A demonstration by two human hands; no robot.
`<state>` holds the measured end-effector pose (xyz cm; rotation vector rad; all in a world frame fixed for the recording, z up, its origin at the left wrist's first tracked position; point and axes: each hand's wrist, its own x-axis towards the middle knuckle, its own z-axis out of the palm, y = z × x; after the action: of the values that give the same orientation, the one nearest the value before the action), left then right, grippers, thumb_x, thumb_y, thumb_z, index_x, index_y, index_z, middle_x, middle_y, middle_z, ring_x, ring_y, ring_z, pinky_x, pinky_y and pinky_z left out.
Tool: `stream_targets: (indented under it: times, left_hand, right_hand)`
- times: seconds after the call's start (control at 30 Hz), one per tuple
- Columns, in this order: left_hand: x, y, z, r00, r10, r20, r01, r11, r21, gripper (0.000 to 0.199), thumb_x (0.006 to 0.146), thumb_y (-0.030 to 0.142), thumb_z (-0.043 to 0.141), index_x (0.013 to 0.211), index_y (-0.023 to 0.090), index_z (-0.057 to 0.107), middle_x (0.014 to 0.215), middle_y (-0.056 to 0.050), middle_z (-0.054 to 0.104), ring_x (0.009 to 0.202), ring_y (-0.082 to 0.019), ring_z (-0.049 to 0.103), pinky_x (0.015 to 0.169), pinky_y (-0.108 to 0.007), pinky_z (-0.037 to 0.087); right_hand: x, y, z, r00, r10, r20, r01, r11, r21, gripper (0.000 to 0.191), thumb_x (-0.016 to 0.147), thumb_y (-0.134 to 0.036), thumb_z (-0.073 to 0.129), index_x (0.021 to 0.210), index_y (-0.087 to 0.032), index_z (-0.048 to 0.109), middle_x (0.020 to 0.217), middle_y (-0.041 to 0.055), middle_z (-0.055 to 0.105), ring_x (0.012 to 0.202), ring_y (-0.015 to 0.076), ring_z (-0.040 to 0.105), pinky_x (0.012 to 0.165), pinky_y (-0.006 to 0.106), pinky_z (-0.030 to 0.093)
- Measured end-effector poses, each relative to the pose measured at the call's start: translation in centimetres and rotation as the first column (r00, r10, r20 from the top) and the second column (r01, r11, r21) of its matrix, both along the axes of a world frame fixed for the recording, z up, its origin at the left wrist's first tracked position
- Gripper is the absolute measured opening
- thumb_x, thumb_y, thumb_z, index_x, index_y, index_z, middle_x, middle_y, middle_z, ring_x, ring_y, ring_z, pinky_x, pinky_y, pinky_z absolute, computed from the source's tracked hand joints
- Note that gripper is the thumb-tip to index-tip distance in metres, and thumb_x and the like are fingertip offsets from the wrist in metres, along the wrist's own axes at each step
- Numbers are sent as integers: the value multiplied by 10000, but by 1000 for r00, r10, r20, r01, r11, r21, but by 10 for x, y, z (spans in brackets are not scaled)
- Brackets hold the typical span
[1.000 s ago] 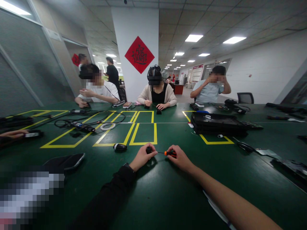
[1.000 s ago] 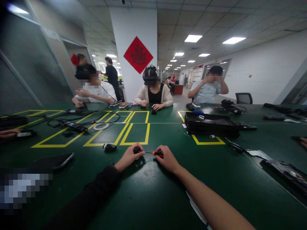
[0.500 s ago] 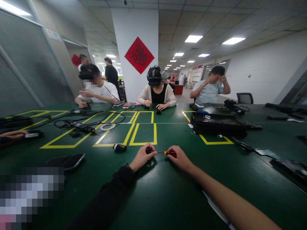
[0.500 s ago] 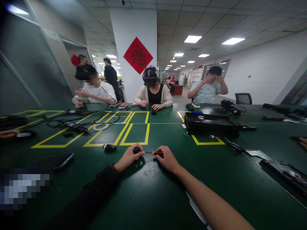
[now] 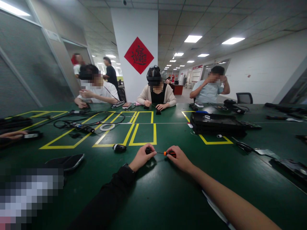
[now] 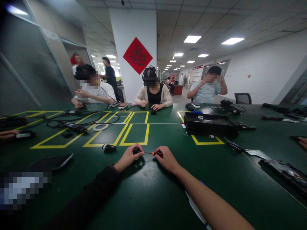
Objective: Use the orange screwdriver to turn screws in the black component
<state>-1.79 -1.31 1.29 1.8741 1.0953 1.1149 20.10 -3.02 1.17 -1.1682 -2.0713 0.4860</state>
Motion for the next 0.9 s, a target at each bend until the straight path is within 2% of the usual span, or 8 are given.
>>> stream_targets:
  times: [0.17, 0.23, 0.37, 0.63, 0.77, 0.9]
  left_hand:
    - [1, 0, 0, 1000, -2, 8, 2, 1000, -5, 184, 704, 321, 604, 745, 151, 548, 710, 5, 571, 663, -122, 527, 653, -246, 409]
    - [1, 1, -1, 1000, -9, 20, 9, 1000, -6, 178, 701, 312, 607, 742, 150, 546, 711, 4, 572, 669, -122, 529, 663, -248, 412]
    - [1, 0, 0, 999, -26, 32, 26, 1000, 2, 173, 703, 302, 608, 749, 149, 542, 728, -1, 579, 689, -125, 537, 689, -257, 416]
    - [1, -2, 2, 999, -20, 30, 20, 1000, -3, 158, 704, 290, 601, 749, 152, 541, 735, -6, 579, 696, -132, 536, 696, -265, 418]
    - [1, -3, 4, 1000, -10, 16, 10, 1000, -21, 178, 708, 319, 594, 752, 155, 545, 715, 3, 562, 661, -123, 516, 658, -251, 412]
    - [1, -4, 4, 1000, -6, 21, 7, 999, -40, 176, 719, 321, 577, 761, 152, 548, 702, 0, 546, 643, -121, 499, 623, -240, 406]
  right_hand:
    - [0, 0, -2, 1000, -4, -14, 4, 1000, -1, 153, 773, -258, 566, 905, -180, 573, 899, 36, 565, 858, 171, 496, 767, 304, 402]
    - [0, 1, -3, 1000, -8, -4, 8, 1000, -8, 146, 821, -272, 507, 898, -179, 587, 894, 39, 572, 864, 169, 496, 776, 305, 394]
    - [0, 4, -3, 999, 13, 43, -13, 1000, -11, 249, 883, -269, 405, 806, -172, 620, 843, 41, 585, 859, 164, 496, 799, 312, 375]
    - [1, -1, 2, 1000, 23, 11, -23, 1000, -3, 112, 821, -234, 504, 864, -181, 592, 876, 38, 576, 864, 171, 495, 784, 311, 390]
    - [0, -2, 2, 1000, 6, -14, -7, 1000, -23, 142, 757, -222, 577, 894, -187, 562, 900, 32, 568, 862, 173, 501, 771, 308, 405]
    - [-1, -2, 2, 1000, -5, -10, 4, 999, -44, 137, 815, -275, 515, 905, -189, 572, 897, 33, 575, 848, 167, 506, 759, 300, 404]
